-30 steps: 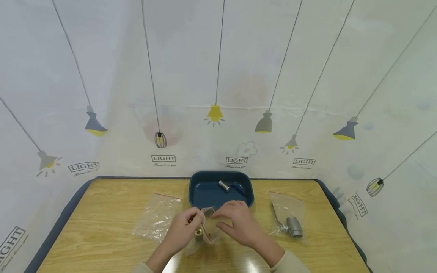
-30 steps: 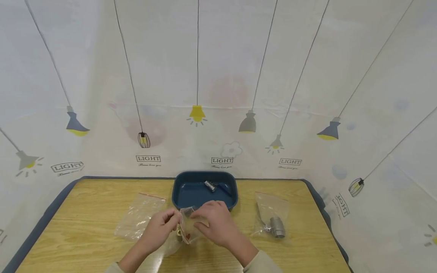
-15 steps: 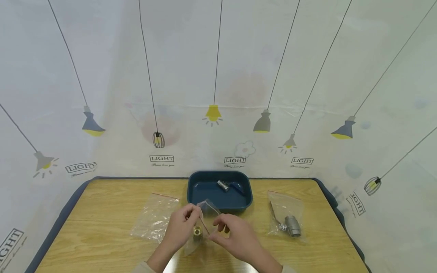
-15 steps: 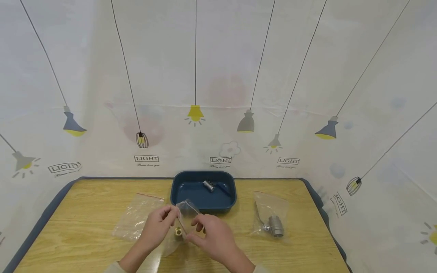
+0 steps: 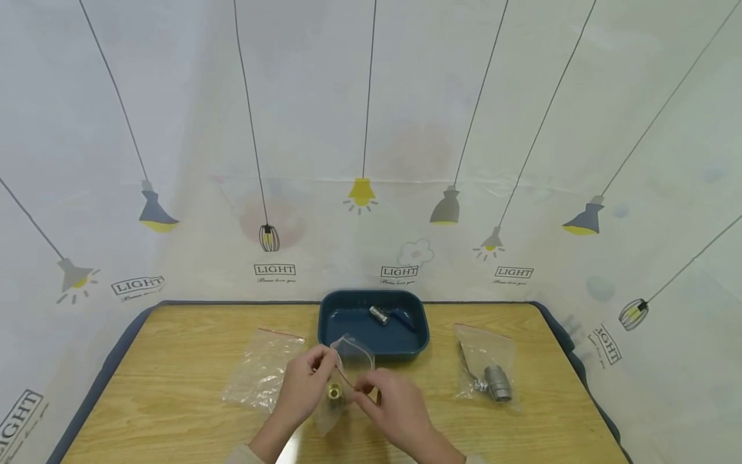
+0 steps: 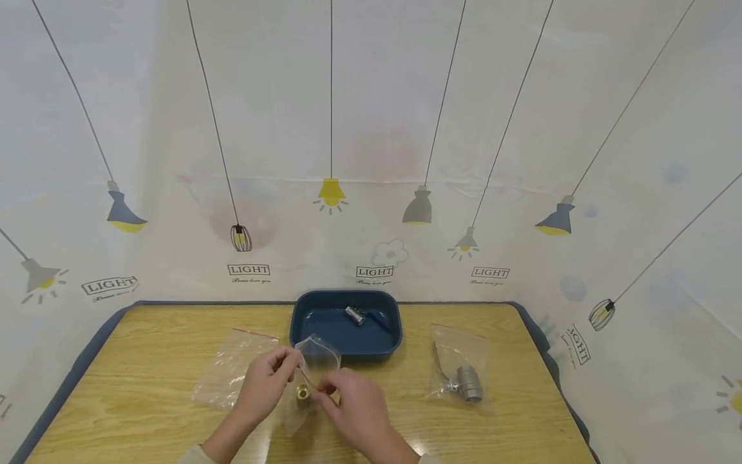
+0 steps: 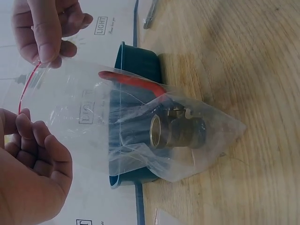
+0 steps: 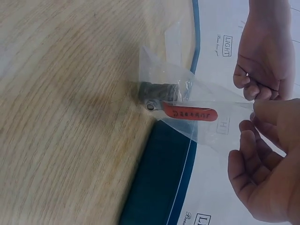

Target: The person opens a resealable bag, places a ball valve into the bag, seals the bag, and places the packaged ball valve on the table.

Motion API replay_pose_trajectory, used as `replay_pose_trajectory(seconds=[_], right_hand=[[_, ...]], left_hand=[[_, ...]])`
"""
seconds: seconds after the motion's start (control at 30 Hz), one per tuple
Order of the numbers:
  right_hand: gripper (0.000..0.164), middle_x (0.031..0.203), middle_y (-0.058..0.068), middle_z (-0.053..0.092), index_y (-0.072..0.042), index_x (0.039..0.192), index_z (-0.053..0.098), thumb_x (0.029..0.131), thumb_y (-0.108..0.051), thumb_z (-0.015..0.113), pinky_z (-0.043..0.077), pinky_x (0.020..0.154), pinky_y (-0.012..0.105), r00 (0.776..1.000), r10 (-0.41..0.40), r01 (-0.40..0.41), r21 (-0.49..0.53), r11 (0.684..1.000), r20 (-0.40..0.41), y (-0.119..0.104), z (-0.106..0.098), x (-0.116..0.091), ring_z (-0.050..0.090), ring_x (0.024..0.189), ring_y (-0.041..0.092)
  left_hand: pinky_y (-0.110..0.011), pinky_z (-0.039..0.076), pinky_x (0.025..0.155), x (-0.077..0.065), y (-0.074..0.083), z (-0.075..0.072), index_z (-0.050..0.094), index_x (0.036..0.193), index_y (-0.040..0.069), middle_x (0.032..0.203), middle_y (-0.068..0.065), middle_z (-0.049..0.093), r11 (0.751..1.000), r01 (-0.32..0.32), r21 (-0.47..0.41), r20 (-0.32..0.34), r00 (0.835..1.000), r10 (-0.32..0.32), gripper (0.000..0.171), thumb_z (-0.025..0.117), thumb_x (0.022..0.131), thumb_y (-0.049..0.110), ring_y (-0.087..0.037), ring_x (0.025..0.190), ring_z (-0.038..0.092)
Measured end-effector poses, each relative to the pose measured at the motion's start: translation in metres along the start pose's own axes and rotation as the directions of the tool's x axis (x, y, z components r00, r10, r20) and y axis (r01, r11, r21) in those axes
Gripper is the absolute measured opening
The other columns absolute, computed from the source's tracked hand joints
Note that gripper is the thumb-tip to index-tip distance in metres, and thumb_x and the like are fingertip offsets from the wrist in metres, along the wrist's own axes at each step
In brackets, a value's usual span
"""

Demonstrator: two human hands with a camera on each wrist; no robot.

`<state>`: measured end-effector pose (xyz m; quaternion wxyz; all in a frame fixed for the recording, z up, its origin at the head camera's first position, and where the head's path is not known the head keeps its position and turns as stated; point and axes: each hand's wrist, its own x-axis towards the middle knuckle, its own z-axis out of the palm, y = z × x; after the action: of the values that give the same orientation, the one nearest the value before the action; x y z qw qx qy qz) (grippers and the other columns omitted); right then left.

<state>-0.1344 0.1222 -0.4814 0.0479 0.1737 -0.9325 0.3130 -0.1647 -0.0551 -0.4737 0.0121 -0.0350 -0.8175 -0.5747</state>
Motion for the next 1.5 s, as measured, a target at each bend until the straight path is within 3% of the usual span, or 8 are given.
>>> replay_pose_trajectory(seconds=[0.33,0.5,0.67,0.8,0.9,1.13,1.37,1.5], right_hand=[[0.005,0.076,-0.019,0.061,-0.030,0.081,0.064,0.081,-0.028,0.069,0.044,0.059,0.014,0.998,-0.052,0.053,0.015,0.998,-0.038,0.004,0.001,0.004,0.052,0.066,-0.007],[0.004,0.075,-0.020,0.061,-0.027,0.081,0.065,0.082,-0.031,0.067,0.044,0.060,0.015,0.997,-0.066,0.067,0.023,0.997,-0.043,0.005,0.002,0.003,0.053,0.067,-0.006],[0.004,0.075,-0.019,0.061,-0.026,0.081,0.065,0.082,-0.030,0.067,0.044,0.060,0.015,0.996,-0.074,0.075,0.025,0.997,-0.048,0.007,0.001,0.004,0.052,0.067,-0.006],[0.006,0.075,-0.019,0.061,-0.025,0.081,0.066,0.084,-0.031,0.066,0.045,0.060,0.015,0.995,-0.087,0.089,0.026,0.996,-0.041,0.007,0.001,0.004,0.052,0.067,-0.006],[0.008,0.075,-0.019,0.061,-0.025,0.081,0.065,0.084,-0.032,0.064,0.044,0.061,0.015,0.995,-0.090,0.090,0.025,0.996,-0.037,0.007,0.002,0.004,0.052,0.067,-0.006],[0.005,0.074,-0.018,0.059,-0.024,0.083,0.066,0.083,-0.028,0.066,0.043,0.060,0.016,0.998,-0.016,0.019,0.050,0.999,-0.064,0.015,-0.002,0.002,0.051,0.068,-0.002],[0.005,0.075,-0.018,0.059,-0.024,0.085,0.066,0.083,-0.027,0.067,0.044,0.060,0.017,0.995,0.042,-0.033,0.090,0.995,-0.092,0.026,-0.007,0.001,0.051,0.068,-0.003],[0.005,0.076,-0.016,0.059,-0.023,0.088,0.066,0.083,-0.023,0.067,0.044,0.059,0.018,0.994,0.059,-0.046,0.137,0.990,-0.093,0.030,-0.013,0.002,0.049,0.065,-0.001]], left_hand=[[-0.023,0.038,0.050,0.006,-0.019,-0.005,0.063,0.077,0.017,0.060,0.001,0.050,1.000,-0.007,0.025,-0.064,0.998,0.009,0.035,0.045,0.094,0.042,-0.010,0.053,0.045],[-0.027,0.047,0.069,0.015,-0.028,-0.010,0.059,0.104,0.018,0.089,0.003,0.062,0.996,-0.035,0.076,-0.106,0.993,0.043,0.025,0.043,0.096,0.036,-0.011,0.082,0.057],[-0.042,0.044,0.093,0.029,-0.033,-0.009,0.052,0.125,0.019,0.119,-0.002,0.061,0.998,-0.048,0.047,0.076,0.996,0.044,0.033,0.039,0.098,0.034,-0.022,0.113,0.055],[-0.046,0.035,0.102,0.039,-0.035,-0.006,0.050,0.128,0.016,0.123,-0.004,0.060,0.996,0.003,-0.090,0.240,0.971,0.019,0.037,0.036,0.099,0.033,-0.023,0.120,0.051],[-0.048,0.031,0.104,0.042,-0.035,-0.004,0.051,0.127,0.013,0.121,-0.006,0.060,0.981,0.038,-0.189,0.291,0.957,0.019,0.036,0.035,0.100,0.031,-0.024,0.120,0.050],[-0.040,0.040,0.095,0.040,-0.038,-0.004,0.058,0.119,0.009,0.110,-0.009,0.063,0.971,0.040,-0.236,0.174,0.985,0.002,0.032,0.044,0.097,0.028,-0.020,0.107,0.057],[-0.023,0.044,0.087,0.036,-0.049,-0.010,0.064,0.106,0.011,0.108,-0.005,0.065,0.975,0.030,-0.222,0.144,0.990,0.002,0.027,0.057,0.090,0.031,-0.012,0.099,0.058],[-0.021,0.047,0.078,0.031,-0.049,-0.012,0.065,0.099,0.008,0.097,-0.006,0.066,0.978,0.009,-0.210,0.075,0.997,0.007,0.023,0.062,0.087,0.027,-0.011,0.087,0.059]])
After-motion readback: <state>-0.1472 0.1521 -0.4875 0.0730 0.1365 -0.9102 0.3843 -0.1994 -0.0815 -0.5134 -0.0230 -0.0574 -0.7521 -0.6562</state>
